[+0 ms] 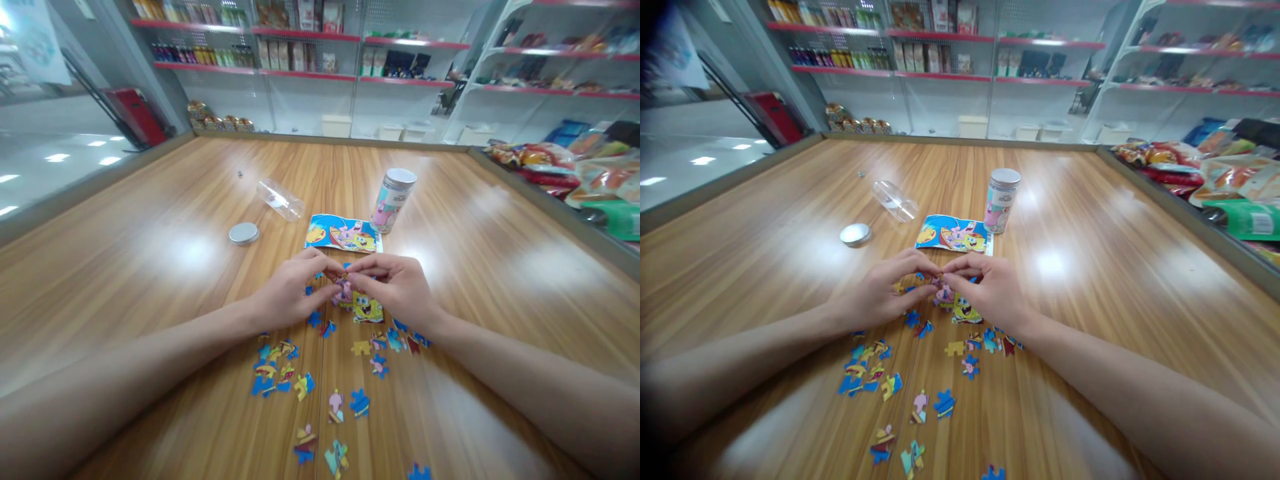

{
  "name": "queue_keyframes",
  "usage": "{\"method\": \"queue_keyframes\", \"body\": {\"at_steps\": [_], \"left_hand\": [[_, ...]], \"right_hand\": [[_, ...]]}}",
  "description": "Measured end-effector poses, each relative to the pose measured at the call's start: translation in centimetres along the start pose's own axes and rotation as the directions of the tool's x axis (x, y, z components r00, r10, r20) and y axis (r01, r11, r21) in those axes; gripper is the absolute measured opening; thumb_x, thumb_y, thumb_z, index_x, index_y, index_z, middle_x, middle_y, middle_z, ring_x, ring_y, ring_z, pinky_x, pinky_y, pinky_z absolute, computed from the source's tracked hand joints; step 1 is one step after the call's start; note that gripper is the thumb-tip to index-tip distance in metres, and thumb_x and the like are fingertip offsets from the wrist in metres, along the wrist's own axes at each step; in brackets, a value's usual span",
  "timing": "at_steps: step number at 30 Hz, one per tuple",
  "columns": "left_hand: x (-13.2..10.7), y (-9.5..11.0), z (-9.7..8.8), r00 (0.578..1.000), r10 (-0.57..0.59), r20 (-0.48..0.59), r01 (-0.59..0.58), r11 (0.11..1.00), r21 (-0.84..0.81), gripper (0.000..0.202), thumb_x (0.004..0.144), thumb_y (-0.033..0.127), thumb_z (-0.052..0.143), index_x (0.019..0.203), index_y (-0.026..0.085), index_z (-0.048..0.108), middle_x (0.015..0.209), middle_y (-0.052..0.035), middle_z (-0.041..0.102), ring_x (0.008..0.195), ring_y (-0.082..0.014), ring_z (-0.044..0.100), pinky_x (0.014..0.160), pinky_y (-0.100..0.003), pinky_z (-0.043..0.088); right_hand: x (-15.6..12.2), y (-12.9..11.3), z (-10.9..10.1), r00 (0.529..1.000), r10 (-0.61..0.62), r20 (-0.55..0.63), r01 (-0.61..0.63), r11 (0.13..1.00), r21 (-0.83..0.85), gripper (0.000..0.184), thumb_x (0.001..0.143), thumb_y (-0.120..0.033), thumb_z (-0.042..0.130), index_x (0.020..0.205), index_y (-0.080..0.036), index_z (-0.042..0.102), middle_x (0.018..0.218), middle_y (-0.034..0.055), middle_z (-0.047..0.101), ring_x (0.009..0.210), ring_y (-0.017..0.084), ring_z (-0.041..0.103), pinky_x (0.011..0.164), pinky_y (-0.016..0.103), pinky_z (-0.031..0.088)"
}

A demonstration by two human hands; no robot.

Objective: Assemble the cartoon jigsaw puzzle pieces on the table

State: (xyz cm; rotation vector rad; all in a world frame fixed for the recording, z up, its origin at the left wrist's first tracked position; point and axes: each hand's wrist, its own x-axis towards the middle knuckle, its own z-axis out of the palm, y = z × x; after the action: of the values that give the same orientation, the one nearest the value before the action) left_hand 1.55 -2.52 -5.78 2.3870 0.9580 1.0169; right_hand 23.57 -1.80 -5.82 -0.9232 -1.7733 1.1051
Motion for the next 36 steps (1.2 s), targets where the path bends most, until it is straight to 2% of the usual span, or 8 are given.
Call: {"method": "queue_keyframes", "body": {"at_steps": [4, 9, 11, 17, 22, 25, 30, 36], "left_hand": [[-0.2, -1.0, -0.5, 0.999, -0.031, -0.029, 0.030, 0.999, -0.035, 0.013, 0.095, 0.019, 0.059, 0.102, 0.019, 0.070, 0.094, -0.0051, 0.069, 0.092, -0.0174, 0.062, 0.082, -0.034, 0.051], [-0.4, -2.0, -1.2, 0.995, 0.051, 0.090, -0.054, 0.998, 0.032, 0.024, 0.095, 0.014, 0.056, 0.114, 0.020, 0.068, 0.091, -0.0045, 0.069, 0.091, -0.0189, 0.056, 0.083, -0.036, 0.048], [-0.5, -2.0, -1.2, 0.992, 0.052, 0.116, -0.056, 0.998, 0.029, 0.027, 0.094, 0.015, 0.057, 0.119, 0.019, 0.067, 0.092, -0.0054, 0.068, 0.093, -0.0193, 0.055, 0.082, -0.035, 0.048], [-0.2, -2.0, -1.1, 0.976, 0.112, 0.185, -0.118, 0.993, 0.022, 0.020, 0.095, 0.016, 0.057, 0.106, 0.022, 0.072, 0.078, -0.0030, 0.066, 0.082, -0.0179, 0.053, 0.078, -0.034, 0.045], [-0.2, -2.3, -1.2, 0.951, 0.206, 0.232, -0.223, 0.973, 0.051, 0.031, 0.094, 0.008, 0.049, 0.109, 0.024, 0.071, 0.088, -0.0046, 0.068, 0.087, -0.0192, 0.053, 0.082, -0.038, 0.044], [-0.3, -2.2, -1.4, 0.952, 0.175, 0.251, -0.206, 0.973, 0.105, 0.023, 0.094, 0.015, 0.054, 0.112, 0.021, 0.067, 0.094, -0.0063, 0.067, 0.091, -0.0205, 0.053, 0.087, -0.040, 0.045], [-0.4, -2.2, -1.6, 0.954, 0.112, 0.277, -0.174, 0.962, 0.211, 0.017, 0.088, 0.034, 0.067, 0.096, 0.018, 0.065, 0.095, -0.0069, 0.064, 0.091, -0.0218, 0.051, 0.087, -0.040, 0.044], [-0.5, -2.7, -1.7, 0.955, 0.116, 0.271, -0.174, 0.964, 0.201, 0.015, 0.088, 0.015, 0.058, 0.097, 0.020, 0.069, 0.100, -0.0075, 0.061, 0.095, -0.0217, 0.051, 0.088, -0.040, 0.044]], "right_hand": [[-0.3, 0.3, 0.1, 0.983, -0.173, 0.063, 0.183, 0.954, -0.236, 0.009, 0.089, -0.023, 0.068, 0.091, -0.018, 0.076, 0.077, 0.0001, 0.074, 0.062, 0.009, 0.064, 0.058, 0.021, 0.047], [-0.5, 0.8, -0.2, 0.929, -0.347, 0.129, 0.366, 0.813, -0.452, 0.012, 0.088, -0.018, 0.064, 0.089, -0.018, 0.076, 0.074, 0.0005, 0.069, 0.069, 0.011, 0.058, 0.067, 0.026, 0.043], [-0.5, 0.9, -0.2, 0.929, -0.343, 0.140, 0.368, 0.811, -0.456, 0.013, 0.088, -0.016, 0.062, 0.090, -0.017, 0.075, 0.074, 0.0009, 0.068, 0.069, 0.012, 0.057, 0.067, 0.026, 0.043], [-0.4, 1.2, 0.0, 0.925, -0.353, 0.141, 0.378, 0.810, -0.447, 0.013, 0.086, -0.016, 0.062, 0.089, -0.017, 0.075, 0.073, 0.0015, 0.067, 0.069, 0.012, 0.055, 0.066, 0.026, 0.041], [-0.4, 1.2, 0.0, 0.923, -0.349, 0.165, 0.385, 0.808, -0.446, 0.014, 0.086, -0.014, 0.062, 0.088, -0.017, 0.075, 0.072, 0.0006, 0.066, 0.068, 0.012, 0.053, 0.066, 0.026, 0.039], [-0.5, 1.2, 0.0, 0.930, -0.333, 0.154, 0.366, 0.816, -0.448, 0.013, 0.086, -0.016, 0.062, 0.089, -0.017, 0.075, 0.072, 0.0012, 0.066, 0.068, 0.012, 0.053, 0.066, 0.026, 0.040], [-0.5, 1.2, 0.0, 0.941, -0.309, 0.135, 0.336, 0.827, -0.451, 0.014, 0.086, -0.016, 0.062, 0.089, -0.018, 0.076, 0.073, 0.0014, 0.066, 0.069, 0.012, 0.054, 0.067, 0.025, 0.040], [-0.4, 1.3, 0.1, 0.946, -0.290, 0.148, 0.325, 0.830, -0.452, 0.014, 0.086, -0.016, 0.062, 0.089, -0.018, 0.076, 0.070, 0.0006, 0.065, 0.068, 0.012, 0.053, 0.066, 0.025, 0.039]]}}
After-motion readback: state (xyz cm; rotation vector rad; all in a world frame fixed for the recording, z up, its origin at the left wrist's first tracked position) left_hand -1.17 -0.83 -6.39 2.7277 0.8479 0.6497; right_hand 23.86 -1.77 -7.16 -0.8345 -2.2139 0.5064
